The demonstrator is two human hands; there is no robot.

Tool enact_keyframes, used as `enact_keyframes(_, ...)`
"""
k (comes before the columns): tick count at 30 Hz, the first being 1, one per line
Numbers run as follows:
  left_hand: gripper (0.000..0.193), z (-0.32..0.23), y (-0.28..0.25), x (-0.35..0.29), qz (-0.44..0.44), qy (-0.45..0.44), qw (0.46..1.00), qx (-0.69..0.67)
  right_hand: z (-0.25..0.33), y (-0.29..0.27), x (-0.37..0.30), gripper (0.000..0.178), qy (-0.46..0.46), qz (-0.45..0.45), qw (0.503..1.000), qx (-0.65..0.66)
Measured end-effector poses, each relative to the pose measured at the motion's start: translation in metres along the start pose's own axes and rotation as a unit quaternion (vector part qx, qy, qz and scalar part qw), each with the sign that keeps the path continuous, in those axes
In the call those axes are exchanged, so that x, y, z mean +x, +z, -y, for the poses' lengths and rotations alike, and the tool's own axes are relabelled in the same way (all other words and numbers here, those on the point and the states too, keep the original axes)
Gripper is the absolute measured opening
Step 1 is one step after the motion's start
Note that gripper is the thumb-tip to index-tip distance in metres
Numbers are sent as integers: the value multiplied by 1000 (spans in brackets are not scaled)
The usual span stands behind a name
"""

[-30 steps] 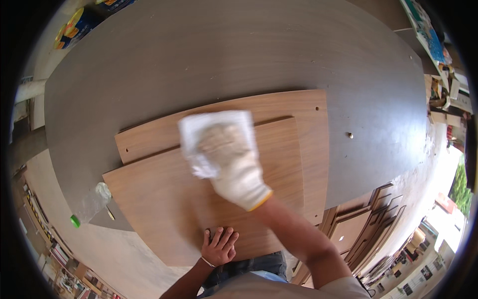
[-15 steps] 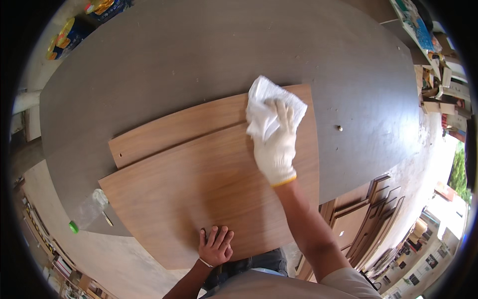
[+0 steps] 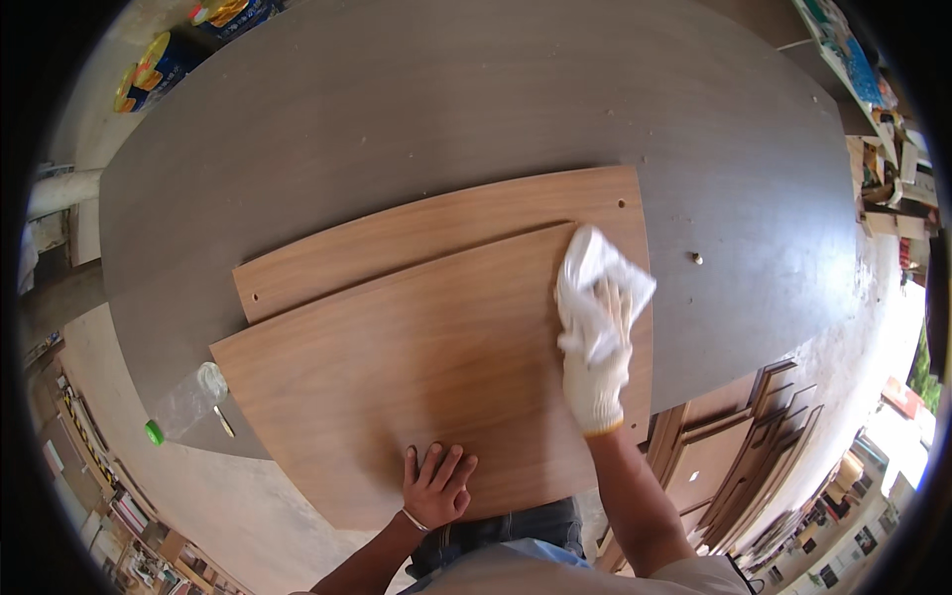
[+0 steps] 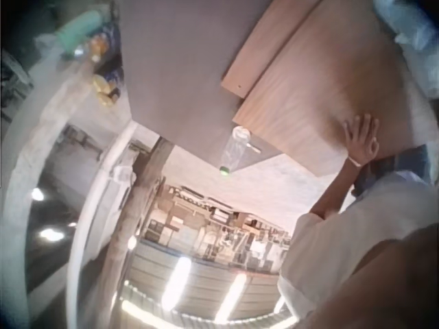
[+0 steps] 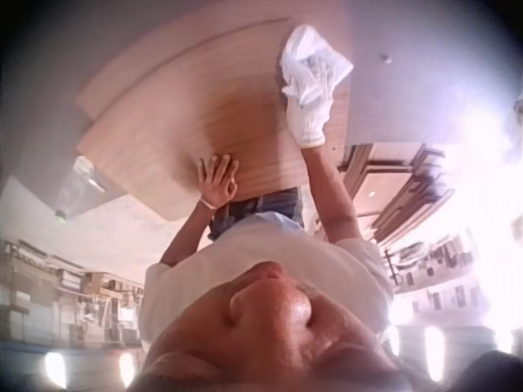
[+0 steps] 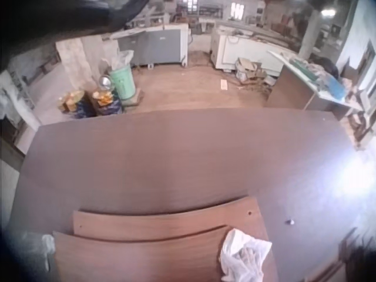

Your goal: The person wipes the surface of wooden panels with a white cloth, occasionally using a small metal tool to scrape edges. They handle multiple panels one at a time, flipping them over and moving them aside after cleaning.

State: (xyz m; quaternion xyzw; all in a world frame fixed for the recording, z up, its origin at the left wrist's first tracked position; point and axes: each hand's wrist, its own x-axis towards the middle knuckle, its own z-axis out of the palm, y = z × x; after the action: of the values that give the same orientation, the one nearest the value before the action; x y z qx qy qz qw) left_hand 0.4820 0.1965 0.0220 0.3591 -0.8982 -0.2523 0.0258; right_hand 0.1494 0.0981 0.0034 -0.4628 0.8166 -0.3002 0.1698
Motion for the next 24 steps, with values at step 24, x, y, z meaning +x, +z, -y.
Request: enact_keyframes(24, 58, -29, -1, 338, -155, -40, 984, 82, -55, -48, -132, 61, -67, 132, 986, -76)
